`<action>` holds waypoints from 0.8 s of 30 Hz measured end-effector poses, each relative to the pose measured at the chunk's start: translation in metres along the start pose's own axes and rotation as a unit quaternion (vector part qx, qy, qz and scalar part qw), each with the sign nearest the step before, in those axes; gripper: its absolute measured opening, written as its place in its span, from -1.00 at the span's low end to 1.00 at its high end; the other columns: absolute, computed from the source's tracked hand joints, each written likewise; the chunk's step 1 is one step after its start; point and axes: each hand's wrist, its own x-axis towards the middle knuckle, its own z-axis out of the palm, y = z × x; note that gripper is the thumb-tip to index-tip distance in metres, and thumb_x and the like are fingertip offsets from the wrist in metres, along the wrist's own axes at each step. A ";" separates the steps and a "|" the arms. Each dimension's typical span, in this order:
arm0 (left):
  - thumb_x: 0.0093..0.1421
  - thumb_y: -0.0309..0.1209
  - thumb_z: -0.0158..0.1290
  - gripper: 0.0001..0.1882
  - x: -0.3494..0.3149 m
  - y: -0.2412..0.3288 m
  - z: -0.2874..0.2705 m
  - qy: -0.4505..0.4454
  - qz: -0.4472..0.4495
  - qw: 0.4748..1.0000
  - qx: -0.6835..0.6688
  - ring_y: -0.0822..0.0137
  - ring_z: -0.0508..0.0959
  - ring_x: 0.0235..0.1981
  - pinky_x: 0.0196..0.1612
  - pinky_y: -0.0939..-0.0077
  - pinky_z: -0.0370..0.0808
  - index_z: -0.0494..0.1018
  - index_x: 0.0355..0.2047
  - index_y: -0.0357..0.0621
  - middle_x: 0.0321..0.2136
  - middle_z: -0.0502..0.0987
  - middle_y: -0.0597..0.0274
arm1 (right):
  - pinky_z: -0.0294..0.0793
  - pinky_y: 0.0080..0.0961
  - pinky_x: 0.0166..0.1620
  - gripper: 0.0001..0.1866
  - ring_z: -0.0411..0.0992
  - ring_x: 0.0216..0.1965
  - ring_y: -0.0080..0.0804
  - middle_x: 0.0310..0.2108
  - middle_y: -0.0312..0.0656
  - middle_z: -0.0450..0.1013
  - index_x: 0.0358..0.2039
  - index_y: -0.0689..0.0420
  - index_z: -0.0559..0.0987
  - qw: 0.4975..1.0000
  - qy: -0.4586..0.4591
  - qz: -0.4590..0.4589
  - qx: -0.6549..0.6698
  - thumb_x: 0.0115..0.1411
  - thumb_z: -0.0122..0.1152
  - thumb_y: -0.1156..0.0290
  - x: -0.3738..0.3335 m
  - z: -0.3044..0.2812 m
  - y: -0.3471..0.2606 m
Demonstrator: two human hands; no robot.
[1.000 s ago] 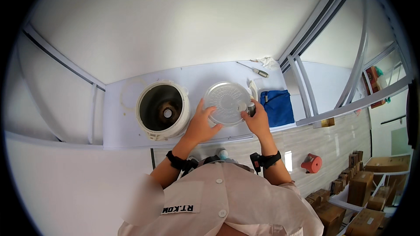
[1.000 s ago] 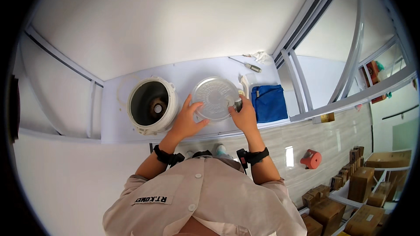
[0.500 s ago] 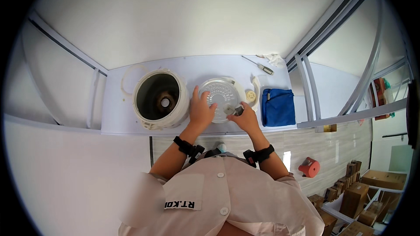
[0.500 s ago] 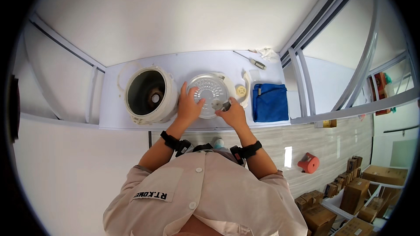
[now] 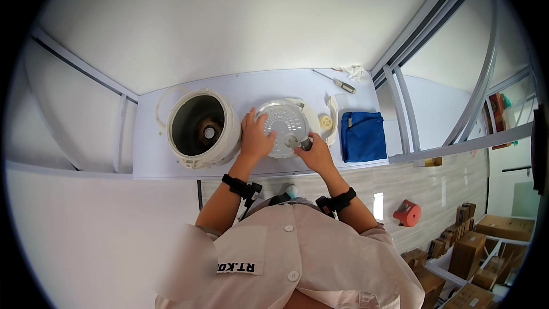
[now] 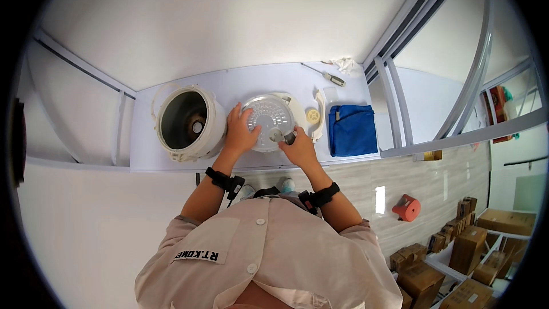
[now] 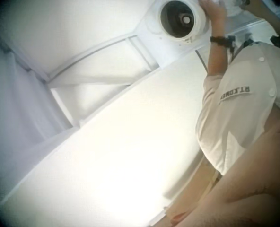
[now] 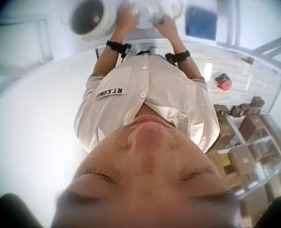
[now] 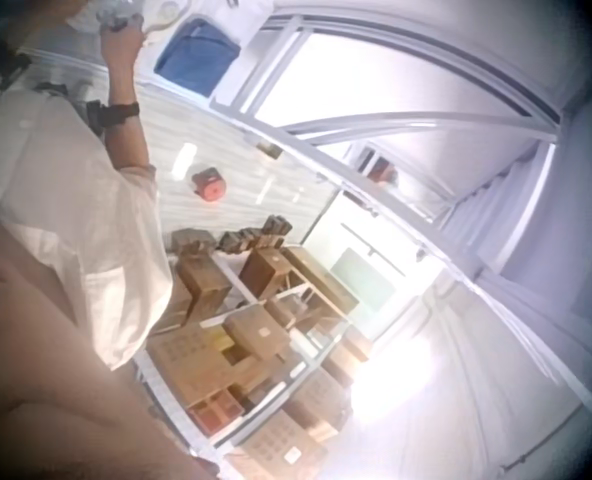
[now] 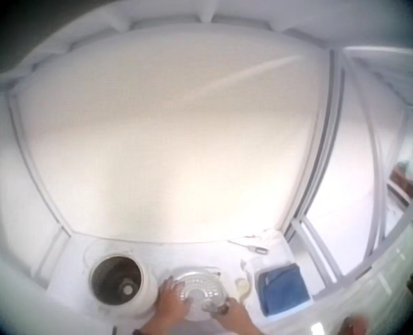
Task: The person assembles a ceiling light fixture on a white workbench. They use a screwdriver to remove and install screws, attach a circular diffuser, and secure the fixture components together.
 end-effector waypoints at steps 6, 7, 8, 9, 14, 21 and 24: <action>0.17 -0.28 0.30 -0.34 0.006 -0.007 0.011 -0.033 -0.018 0.999 -0.022 -0.33 0.12 0.47 0.48 -0.11 0.16 0.42 0.27 -0.14 0.46 0.11 -0.34 | 0.60 -0.16 0.08 -0.16 0.63 0.00 0.14 -0.05 0.26 0.63 0.29 0.40 0.41 1.000 -0.012 0.002 0.010 0.09 0.52 0.22 -0.001 -0.005 -0.004; 0.17 -0.28 0.30 -0.34 0.007 -0.008 0.013 -0.035 -0.022 0.999 -0.033 -0.33 0.12 0.46 0.48 -0.11 0.17 0.43 0.27 -0.13 0.46 0.11 -0.34 | 0.60 -0.15 0.08 -0.16 0.63 0.00 0.14 -0.05 0.26 0.63 0.30 0.40 0.41 1.000 -0.011 0.003 0.008 0.09 0.51 0.22 -0.001 -0.004 -0.002; 0.17 -0.28 0.30 -0.34 0.008 -0.009 0.016 -0.037 -0.025 0.998 -0.043 -0.33 0.13 0.46 0.47 -0.10 0.18 0.43 0.27 -0.13 0.46 0.11 -0.35 | 0.60 -0.15 0.08 -0.15 0.63 0.00 0.15 -0.05 0.26 0.63 0.30 0.40 0.41 1.000 -0.009 0.003 0.007 0.09 0.51 0.23 -0.001 -0.004 -0.002; 0.17 -0.28 0.30 -0.34 0.009 -0.009 0.016 -0.040 -0.029 0.997 -0.053 -0.34 0.13 0.46 0.47 -0.09 0.19 0.43 0.27 -0.12 0.46 0.11 -0.35 | 0.60 -0.15 0.08 -0.15 0.63 0.00 0.16 -0.04 0.27 0.62 0.31 0.40 0.40 1.000 -0.007 0.000 0.011 0.09 0.51 0.23 -0.001 -0.004 0.000; 0.17 -0.27 0.30 -0.31 0.012 -0.011 0.018 -0.064 -0.031 0.996 -0.059 -0.35 0.09 0.47 0.47 -0.09 0.21 0.40 0.30 -0.12 0.48 0.06 -0.35 | 0.59 -0.12 0.10 -0.11 0.61 0.03 0.21 -0.03 0.34 0.59 0.35 0.42 0.34 1.000 -0.005 0.012 -0.023 0.11 0.49 0.22 -0.005 -0.010 -0.011; 0.11 -0.27 0.34 -0.36 0.010 -0.005 0.015 -0.009 -0.022 0.998 -0.054 -0.35 0.18 0.43 0.45 -0.08 0.23 0.49 0.21 -0.13 0.46 0.10 -0.35 | 0.61 -0.09 0.07 -0.03 0.61 -0.01 0.29 -0.09 0.39 0.60 0.42 0.43 0.22 0.999 0.027 -0.005 -0.032 0.14 0.47 0.22 -0.004 -0.010 0.002; 0.11 -0.28 0.34 -0.37 0.007 -0.004 0.011 0.040 0.037 0.998 -0.038 -0.35 0.19 0.42 0.46 -0.05 0.23 0.50 0.20 -0.15 0.46 0.11 -0.30 | 0.62 -0.12 0.03 -0.06 0.63 -0.04 0.26 -0.12 0.37 0.61 0.41 0.41 0.24 0.999 0.034 -0.004 -0.024 0.15 0.48 0.23 -0.003 -0.019 -0.005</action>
